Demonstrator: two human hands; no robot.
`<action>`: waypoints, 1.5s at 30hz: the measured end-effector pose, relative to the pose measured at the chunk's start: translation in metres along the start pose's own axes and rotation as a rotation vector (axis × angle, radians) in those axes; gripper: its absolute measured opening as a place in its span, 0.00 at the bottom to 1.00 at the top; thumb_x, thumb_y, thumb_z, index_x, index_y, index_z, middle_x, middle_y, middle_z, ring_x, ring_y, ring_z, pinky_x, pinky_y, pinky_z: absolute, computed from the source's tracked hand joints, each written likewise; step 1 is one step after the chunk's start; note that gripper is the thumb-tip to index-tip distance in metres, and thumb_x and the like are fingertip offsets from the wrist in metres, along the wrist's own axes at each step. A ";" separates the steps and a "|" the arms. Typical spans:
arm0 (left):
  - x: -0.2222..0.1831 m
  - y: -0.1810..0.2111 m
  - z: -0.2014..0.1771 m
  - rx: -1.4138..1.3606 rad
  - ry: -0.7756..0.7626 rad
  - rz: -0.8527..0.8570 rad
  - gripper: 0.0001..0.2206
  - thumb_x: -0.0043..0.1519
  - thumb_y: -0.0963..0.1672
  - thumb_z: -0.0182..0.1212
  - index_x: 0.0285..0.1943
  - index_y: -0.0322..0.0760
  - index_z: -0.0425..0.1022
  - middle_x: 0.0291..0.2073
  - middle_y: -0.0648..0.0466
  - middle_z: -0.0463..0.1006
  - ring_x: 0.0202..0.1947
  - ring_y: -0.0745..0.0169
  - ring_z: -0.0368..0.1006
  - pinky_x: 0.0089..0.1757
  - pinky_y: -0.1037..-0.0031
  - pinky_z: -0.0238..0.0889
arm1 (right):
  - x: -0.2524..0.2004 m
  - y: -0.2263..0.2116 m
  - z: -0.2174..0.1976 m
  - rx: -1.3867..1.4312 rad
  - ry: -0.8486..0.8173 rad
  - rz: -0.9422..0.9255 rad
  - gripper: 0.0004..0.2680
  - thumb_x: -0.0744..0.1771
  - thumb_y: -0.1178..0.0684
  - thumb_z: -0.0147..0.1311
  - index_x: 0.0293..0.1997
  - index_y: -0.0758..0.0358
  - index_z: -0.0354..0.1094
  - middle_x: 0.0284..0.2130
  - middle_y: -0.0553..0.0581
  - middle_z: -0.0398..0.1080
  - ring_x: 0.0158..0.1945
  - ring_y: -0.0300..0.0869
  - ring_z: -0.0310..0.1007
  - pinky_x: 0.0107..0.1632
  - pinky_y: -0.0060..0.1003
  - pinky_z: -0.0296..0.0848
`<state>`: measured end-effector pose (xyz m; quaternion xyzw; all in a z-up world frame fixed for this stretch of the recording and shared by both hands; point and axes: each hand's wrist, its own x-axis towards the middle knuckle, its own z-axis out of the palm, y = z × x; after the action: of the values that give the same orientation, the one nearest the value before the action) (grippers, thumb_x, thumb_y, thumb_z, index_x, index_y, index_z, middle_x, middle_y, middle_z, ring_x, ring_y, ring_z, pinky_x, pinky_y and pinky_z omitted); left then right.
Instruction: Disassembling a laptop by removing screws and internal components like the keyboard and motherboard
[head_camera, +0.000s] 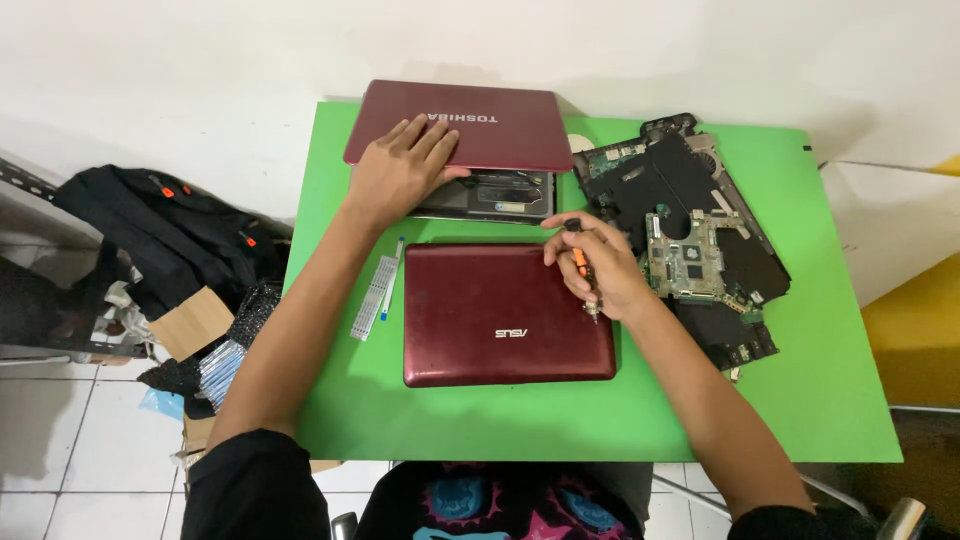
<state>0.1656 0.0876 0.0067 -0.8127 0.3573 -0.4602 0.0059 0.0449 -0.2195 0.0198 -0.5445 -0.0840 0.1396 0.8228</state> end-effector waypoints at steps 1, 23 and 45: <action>0.002 -0.002 -0.001 -0.001 0.002 0.002 0.20 0.70 0.56 0.57 0.58 0.42 0.79 0.50 0.50 0.83 0.50 0.48 0.80 0.50 0.62 0.74 | 0.000 -0.001 0.001 0.000 0.001 -0.002 0.11 0.70 0.60 0.44 0.56 0.78 0.62 0.29 0.72 0.69 0.09 0.33 0.51 0.07 0.24 0.53; 0.060 -0.034 -0.021 0.179 0.009 0.082 0.21 0.76 0.58 0.56 0.32 0.50 0.71 0.18 0.67 0.68 0.17 0.75 0.65 0.20 0.80 0.53 | 0.029 -0.018 0.021 -0.411 0.410 0.314 0.18 0.68 0.58 0.49 0.69 0.59 0.58 0.22 0.57 0.61 0.20 0.37 0.55 0.21 0.33 0.50; 0.087 -0.084 -0.001 0.264 0.064 0.051 0.25 0.82 0.59 0.49 0.30 0.53 0.64 0.18 0.71 0.63 0.14 0.74 0.58 0.22 0.77 0.43 | 0.078 -0.036 0.022 -0.890 0.376 0.400 0.43 0.62 0.41 0.68 0.79 0.66 0.33 0.73 0.70 0.50 0.67 0.53 0.65 0.53 0.42 0.72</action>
<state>0.2409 0.0993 0.1003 -0.7805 0.3143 -0.5285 0.1132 0.1177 -0.1884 0.0606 -0.8625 0.1194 0.1447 0.4701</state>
